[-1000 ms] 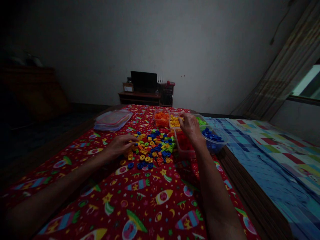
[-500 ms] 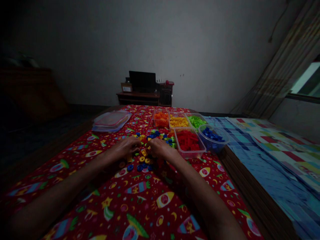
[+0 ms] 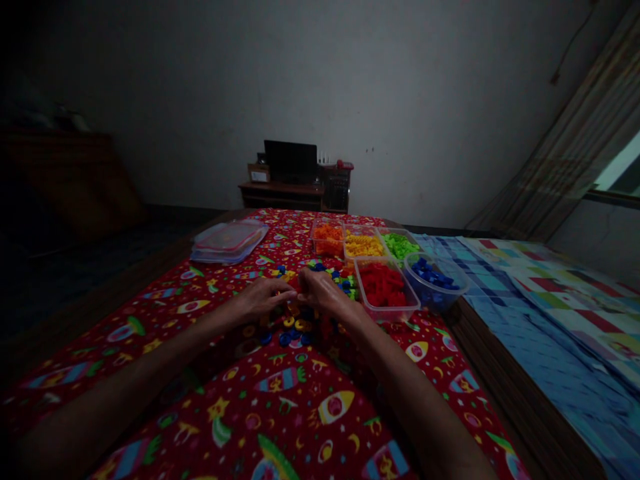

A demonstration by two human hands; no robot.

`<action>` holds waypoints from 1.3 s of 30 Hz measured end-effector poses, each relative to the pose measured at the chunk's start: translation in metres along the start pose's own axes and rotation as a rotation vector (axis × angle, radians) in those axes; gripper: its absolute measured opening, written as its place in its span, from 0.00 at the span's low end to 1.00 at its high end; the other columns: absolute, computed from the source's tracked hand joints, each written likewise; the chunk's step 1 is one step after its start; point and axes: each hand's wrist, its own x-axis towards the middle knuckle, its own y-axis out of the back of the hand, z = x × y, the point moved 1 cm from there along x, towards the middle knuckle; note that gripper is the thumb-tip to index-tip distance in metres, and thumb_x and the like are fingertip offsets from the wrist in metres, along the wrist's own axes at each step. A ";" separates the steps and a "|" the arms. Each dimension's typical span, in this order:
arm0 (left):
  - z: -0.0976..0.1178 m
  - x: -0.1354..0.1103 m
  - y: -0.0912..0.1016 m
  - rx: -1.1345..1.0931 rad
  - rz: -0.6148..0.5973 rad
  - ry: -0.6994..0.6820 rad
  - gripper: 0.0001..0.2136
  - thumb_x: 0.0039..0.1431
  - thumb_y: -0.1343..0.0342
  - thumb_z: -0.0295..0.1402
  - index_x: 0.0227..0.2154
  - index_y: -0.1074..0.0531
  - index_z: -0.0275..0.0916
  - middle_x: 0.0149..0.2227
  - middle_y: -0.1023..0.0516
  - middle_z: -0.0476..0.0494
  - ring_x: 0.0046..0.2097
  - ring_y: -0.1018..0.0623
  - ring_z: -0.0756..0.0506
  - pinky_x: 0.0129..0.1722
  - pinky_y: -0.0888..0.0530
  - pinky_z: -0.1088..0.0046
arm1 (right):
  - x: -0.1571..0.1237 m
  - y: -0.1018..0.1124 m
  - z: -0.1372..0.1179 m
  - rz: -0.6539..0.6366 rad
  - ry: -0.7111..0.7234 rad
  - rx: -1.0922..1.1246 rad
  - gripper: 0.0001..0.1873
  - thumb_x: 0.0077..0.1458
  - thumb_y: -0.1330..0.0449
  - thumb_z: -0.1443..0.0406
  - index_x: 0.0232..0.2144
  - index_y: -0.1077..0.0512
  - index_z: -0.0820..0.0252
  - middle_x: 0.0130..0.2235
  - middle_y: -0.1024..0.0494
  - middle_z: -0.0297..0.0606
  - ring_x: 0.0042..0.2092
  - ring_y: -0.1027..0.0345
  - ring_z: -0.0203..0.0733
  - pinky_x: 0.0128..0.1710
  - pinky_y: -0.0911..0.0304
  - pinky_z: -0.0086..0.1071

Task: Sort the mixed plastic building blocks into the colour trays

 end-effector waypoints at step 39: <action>-0.031 0.003 0.019 0.061 0.088 0.073 0.10 0.50 0.46 0.37 0.29 0.23 0.39 0.31 0.22 0.45 0.34 0.25 0.45 0.34 0.32 0.73 | -0.010 0.024 0.001 0.103 0.046 -0.333 0.14 0.54 0.48 0.72 0.43 0.30 0.65 0.37 0.25 0.45 0.37 0.35 0.41 0.37 0.45 0.30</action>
